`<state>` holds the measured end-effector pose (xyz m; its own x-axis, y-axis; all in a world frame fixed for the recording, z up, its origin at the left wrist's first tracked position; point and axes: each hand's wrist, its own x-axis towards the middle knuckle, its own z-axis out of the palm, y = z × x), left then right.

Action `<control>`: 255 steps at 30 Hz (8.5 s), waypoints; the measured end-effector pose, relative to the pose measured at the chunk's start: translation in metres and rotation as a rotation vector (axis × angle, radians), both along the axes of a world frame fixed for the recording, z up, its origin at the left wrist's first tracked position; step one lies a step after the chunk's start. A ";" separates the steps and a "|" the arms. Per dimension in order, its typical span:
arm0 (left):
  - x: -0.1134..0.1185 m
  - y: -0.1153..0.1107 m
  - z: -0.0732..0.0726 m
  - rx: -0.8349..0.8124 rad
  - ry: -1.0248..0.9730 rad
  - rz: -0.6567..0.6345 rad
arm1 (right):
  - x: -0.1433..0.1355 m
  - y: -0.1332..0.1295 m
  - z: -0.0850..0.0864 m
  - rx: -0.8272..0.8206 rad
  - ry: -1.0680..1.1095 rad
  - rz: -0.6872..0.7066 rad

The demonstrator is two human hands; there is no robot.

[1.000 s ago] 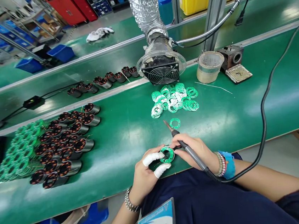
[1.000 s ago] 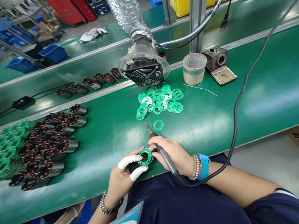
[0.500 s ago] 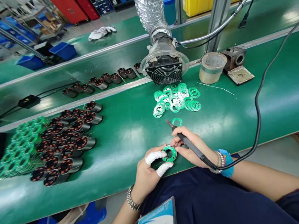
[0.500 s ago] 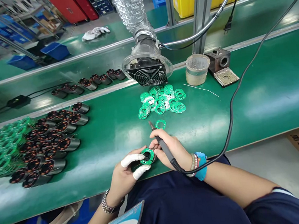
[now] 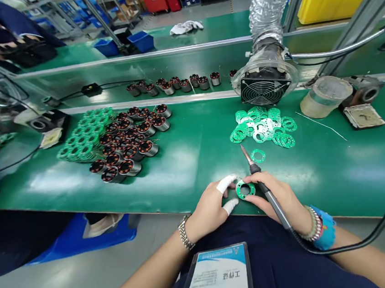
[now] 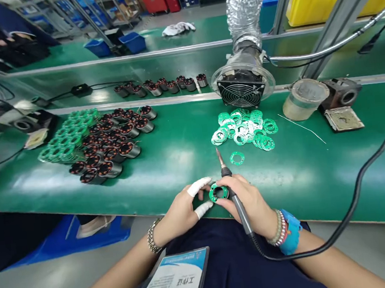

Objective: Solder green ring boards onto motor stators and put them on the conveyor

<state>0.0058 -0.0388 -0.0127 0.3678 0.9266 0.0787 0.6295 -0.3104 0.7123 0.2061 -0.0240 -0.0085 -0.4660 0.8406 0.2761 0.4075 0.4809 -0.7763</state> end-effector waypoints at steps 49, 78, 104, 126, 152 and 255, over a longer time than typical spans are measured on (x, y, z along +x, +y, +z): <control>0.000 0.016 0.005 -0.616 -0.649 0.125 | 0.022 -0.004 0.039 0.162 0.075 0.020; 0.000 0.015 0.003 -0.590 -0.600 0.146 | 0.025 -0.006 0.040 0.037 0.051 0.013; 0.002 0.015 0.003 -0.582 -0.651 0.142 | 0.007 0.023 0.022 0.043 -0.083 0.299; 0.011 0.014 0.012 -0.739 -0.734 0.154 | -0.005 0.002 0.018 0.143 0.019 0.015; 0.012 -0.003 0.015 -0.754 -0.727 0.201 | -0.013 0.001 0.023 0.186 0.063 0.012; 0.010 -0.002 0.008 -0.715 -0.610 0.134 | 0.027 -0.011 0.053 0.093 0.103 0.122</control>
<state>0.0153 -0.0403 -0.0051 0.3382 0.8608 -0.3804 0.0850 0.3746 0.9233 0.2332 -0.0346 0.0440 -0.5280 0.7483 0.4016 0.2627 0.5935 -0.7607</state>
